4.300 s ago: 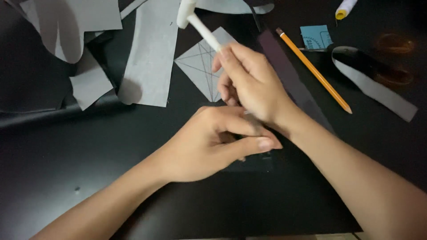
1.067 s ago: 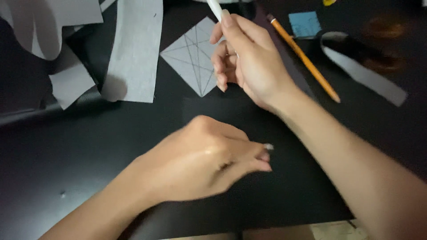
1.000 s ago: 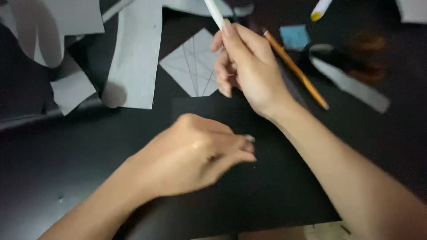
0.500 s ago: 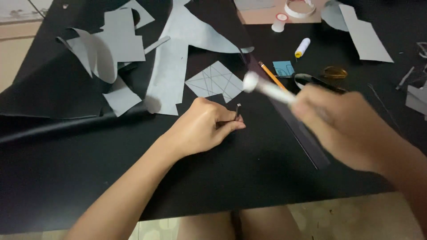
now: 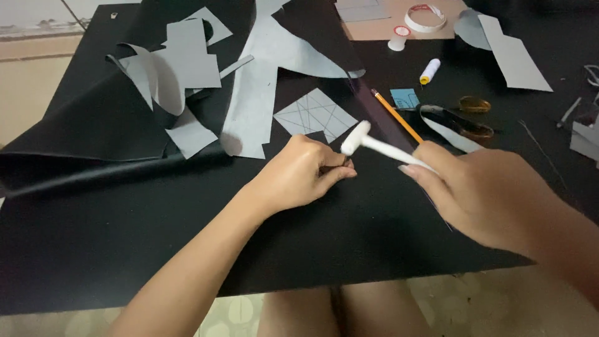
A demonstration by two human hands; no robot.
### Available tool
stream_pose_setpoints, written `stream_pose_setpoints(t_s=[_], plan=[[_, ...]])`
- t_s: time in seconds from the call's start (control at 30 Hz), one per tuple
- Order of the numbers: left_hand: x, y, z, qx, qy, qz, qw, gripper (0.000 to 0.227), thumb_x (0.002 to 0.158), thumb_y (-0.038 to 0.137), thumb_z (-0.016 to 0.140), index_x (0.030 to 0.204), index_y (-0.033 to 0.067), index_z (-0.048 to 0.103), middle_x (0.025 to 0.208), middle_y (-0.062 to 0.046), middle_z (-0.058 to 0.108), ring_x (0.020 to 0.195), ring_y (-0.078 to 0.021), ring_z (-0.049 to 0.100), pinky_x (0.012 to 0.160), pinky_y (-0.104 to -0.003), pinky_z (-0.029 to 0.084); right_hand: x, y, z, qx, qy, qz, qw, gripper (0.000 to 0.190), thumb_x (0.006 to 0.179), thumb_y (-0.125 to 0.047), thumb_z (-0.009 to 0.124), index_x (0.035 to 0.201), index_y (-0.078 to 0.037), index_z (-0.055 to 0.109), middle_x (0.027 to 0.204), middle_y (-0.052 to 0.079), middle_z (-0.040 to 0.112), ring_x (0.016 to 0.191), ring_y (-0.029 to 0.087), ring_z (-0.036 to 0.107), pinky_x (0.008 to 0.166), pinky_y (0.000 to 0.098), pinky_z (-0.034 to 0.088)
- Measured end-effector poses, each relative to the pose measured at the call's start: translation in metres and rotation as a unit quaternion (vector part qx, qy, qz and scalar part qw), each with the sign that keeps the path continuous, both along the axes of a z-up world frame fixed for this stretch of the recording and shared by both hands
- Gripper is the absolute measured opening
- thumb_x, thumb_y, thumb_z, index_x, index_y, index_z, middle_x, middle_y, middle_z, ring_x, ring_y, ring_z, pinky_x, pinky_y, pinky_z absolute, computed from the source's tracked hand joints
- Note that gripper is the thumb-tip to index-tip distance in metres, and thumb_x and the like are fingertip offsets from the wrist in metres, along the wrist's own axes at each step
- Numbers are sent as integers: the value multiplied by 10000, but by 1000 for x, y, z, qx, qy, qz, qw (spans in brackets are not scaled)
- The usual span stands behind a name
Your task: Using a mallet and a prong punch to create stitching holes in a piece of leather on a workbench.
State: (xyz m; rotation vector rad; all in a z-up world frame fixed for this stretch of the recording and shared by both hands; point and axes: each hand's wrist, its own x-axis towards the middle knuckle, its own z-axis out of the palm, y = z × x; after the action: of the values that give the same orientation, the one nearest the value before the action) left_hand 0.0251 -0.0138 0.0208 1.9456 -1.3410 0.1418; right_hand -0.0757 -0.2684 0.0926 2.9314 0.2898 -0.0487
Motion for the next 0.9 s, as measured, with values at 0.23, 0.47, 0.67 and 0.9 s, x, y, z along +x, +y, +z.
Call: stream_pose_setpoints(t_s=[0.23, 0.47, 0.67, 0.9], plan=[[-2, -1, 2, -15, -1, -7, 1000, 197, 964, 196, 712, 893, 21, 768, 766, -68, 763, 635, -216, 715, 656, -307, 523, 3, -8, 0, -30, 9, -13, 999, 223, 1039, -478, 447, 1001, -289, 560, 492, -78, 560, 375, 126, 487, 414, 304, 387], [-2, 0, 3, -22, -5, -6, 1000, 217, 975, 190, 699, 840, 24, 738, 733, -58, 735, 615, -216, 683, 643, -290, 507, 0, -22, -24, -19, -72, 18, 997, 191, 1055, -413, 424, 1016, -288, 563, 601, -52, 554, 417, 220, 500, 420, 387, 372], [-5, 0, 1, -24, 15, -3, 1000, 150, 951, 164, 720, 899, 42, 790, 728, -52, 745, 583, -199, 647, 623, -300, 490, 1, -11, -18, 16, -57, 50, 997, 177, 996, -420, 535, 1032, -265, 613, 500, -38, 563, 349, 170, 471, 407, 348, 347], [-1, -5, -7, -15, -9, 25, 1000, 305, 945, 227, 745, 729, 13, 728, 570, -72, 636, 510, -244, 621, 576, -342, 474, 12, -8, -26, 157, -2, 56, 986, 162, 979, -369, 577, 970, -232, 664, 460, -61, 520, 332, 109, 425, 376, 297, 337]])
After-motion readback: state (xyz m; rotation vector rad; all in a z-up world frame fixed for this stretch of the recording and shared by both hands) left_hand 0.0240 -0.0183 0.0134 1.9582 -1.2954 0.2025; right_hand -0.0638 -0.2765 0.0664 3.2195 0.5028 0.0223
